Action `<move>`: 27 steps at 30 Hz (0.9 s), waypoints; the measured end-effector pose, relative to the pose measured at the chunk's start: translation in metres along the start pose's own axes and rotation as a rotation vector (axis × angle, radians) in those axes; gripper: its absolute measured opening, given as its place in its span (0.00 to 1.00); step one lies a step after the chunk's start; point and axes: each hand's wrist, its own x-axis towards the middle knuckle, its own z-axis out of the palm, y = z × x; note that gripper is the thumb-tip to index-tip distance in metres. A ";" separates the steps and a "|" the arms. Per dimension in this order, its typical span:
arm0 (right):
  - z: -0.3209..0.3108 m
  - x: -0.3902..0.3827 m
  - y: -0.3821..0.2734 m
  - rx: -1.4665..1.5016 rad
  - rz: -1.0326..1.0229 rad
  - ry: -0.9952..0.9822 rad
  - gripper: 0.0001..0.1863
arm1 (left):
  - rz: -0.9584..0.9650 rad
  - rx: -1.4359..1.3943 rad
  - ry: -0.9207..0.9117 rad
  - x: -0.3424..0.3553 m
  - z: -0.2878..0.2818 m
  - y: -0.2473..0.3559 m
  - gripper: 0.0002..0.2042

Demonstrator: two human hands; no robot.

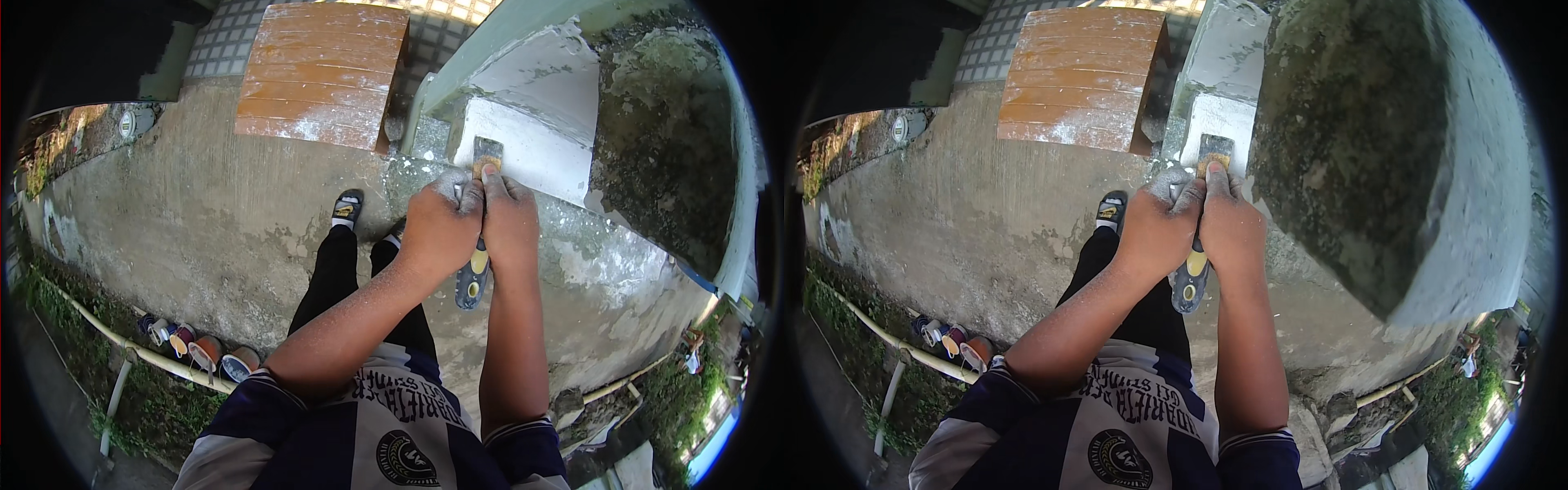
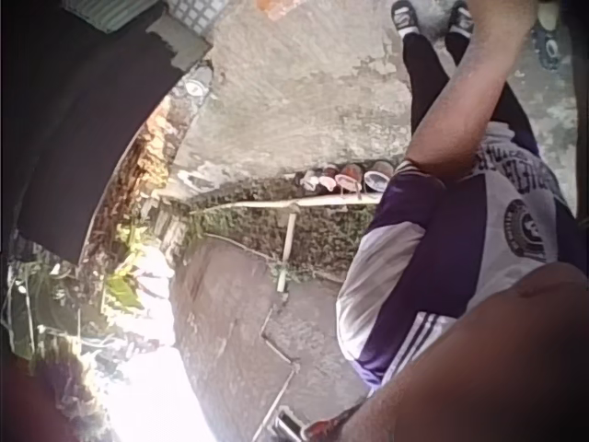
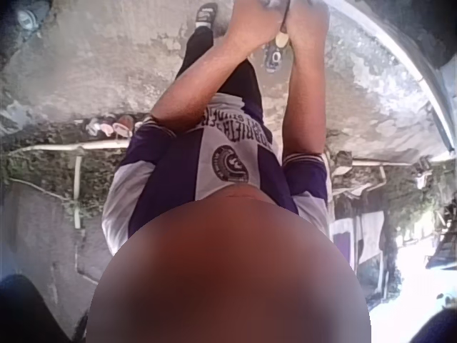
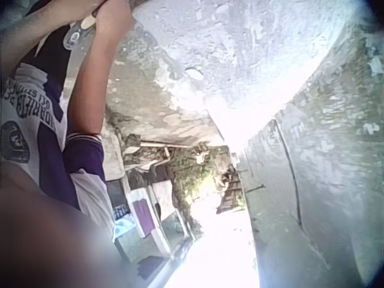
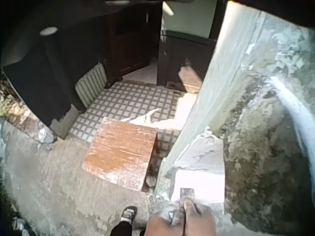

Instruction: Applying putty to a wall corner using a putty knife to smooth the surface.

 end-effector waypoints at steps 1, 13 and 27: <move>0.002 -0.001 0.005 0.000 -0.004 0.003 0.28 | -0.010 -0.013 0.025 -0.001 0.000 -0.003 0.10; 0.021 -0.022 0.037 0.665 -0.046 -0.049 0.20 | 0.054 0.000 -0.124 -0.034 -0.009 -0.014 0.09; 0.027 -0.027 0.031 0.910 -0.045 -0.202 0.15 | 0.155 0.050 -0.135 -0.045 -0.019 -0.016 0.12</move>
